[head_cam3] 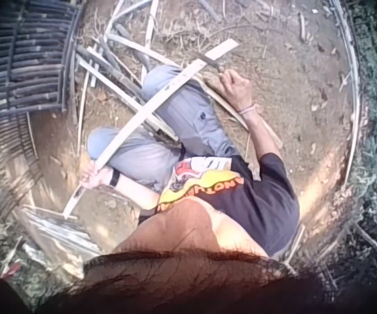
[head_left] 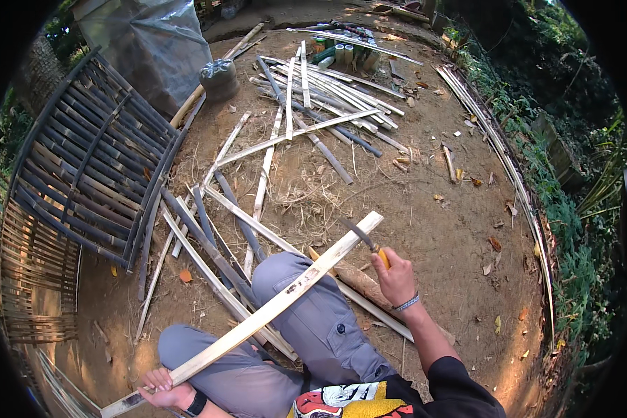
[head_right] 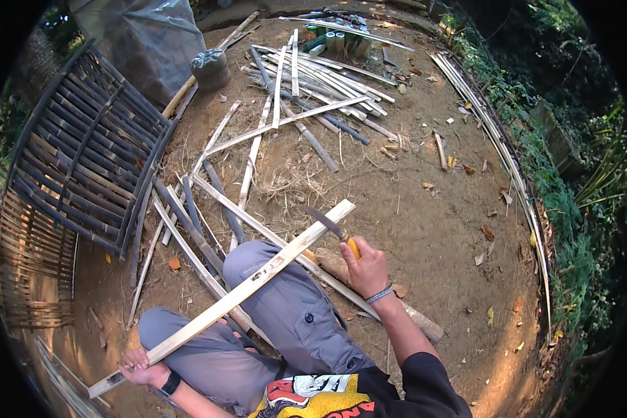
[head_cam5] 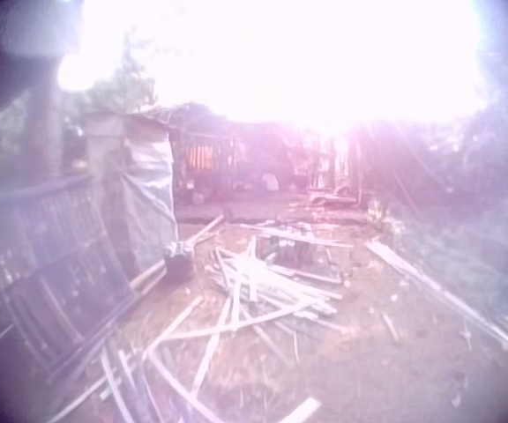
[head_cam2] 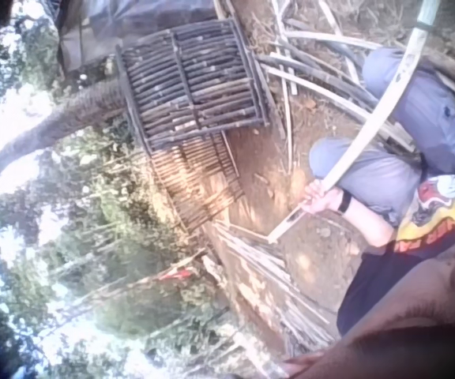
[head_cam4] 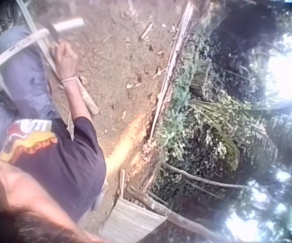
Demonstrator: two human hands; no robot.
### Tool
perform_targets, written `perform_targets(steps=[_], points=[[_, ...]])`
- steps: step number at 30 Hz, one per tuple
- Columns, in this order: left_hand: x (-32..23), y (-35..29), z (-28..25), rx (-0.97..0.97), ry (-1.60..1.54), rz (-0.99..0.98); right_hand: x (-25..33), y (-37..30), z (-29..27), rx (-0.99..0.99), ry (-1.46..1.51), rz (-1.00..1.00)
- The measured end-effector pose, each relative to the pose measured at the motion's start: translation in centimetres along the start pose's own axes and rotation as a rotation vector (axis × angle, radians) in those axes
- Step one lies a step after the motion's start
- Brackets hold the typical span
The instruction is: The person shaves and smooths long strips of bamboo using a knife while sitting on the ground, handling various pieces from a pile.
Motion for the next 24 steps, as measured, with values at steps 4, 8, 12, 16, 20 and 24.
perform_targets(steps=[4,8,12,16,20,24], points=[[0.2,0.3,-0.4,-0.003,-0.017,-0.014,-0.3,-1.7,1.4,0.044,-0.044,-0.37],[0.2,0.3,-0.4,-0.012,0.021,0.011,-2.2,2.2,-1.2,-0.108,-0.009,0.104],[-0.2,0.3,-0.4,0.048,0.038,-0.007,-0.5,-1.7,1.1,0.046,0.001,-0.299],[0.2,0.0,-0.1,-0.016,0.024,0.013,-1.6,1.5,-0.8,-0.072,0.012,-0.033],[-0.1,0.2,-0.2,0.023,0.015,0.002,-0.9,0.2,-0.3,-0.004,-0.01,-0.114],[-0.3,-0.1,-0.1,0.01,0.013,-0.004,-0.6,0.9,-0.5,-0.014,-0.03,-0.134]])
Point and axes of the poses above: each hand's wrist, its own y-axis towards the middle knuckle, its own z-axis out of the palm, x = y × z, the point moved 2 cm from there along y, towards the middle knuckle, and after that the axes turned 14 degrees about y, right-handed, at the moved point
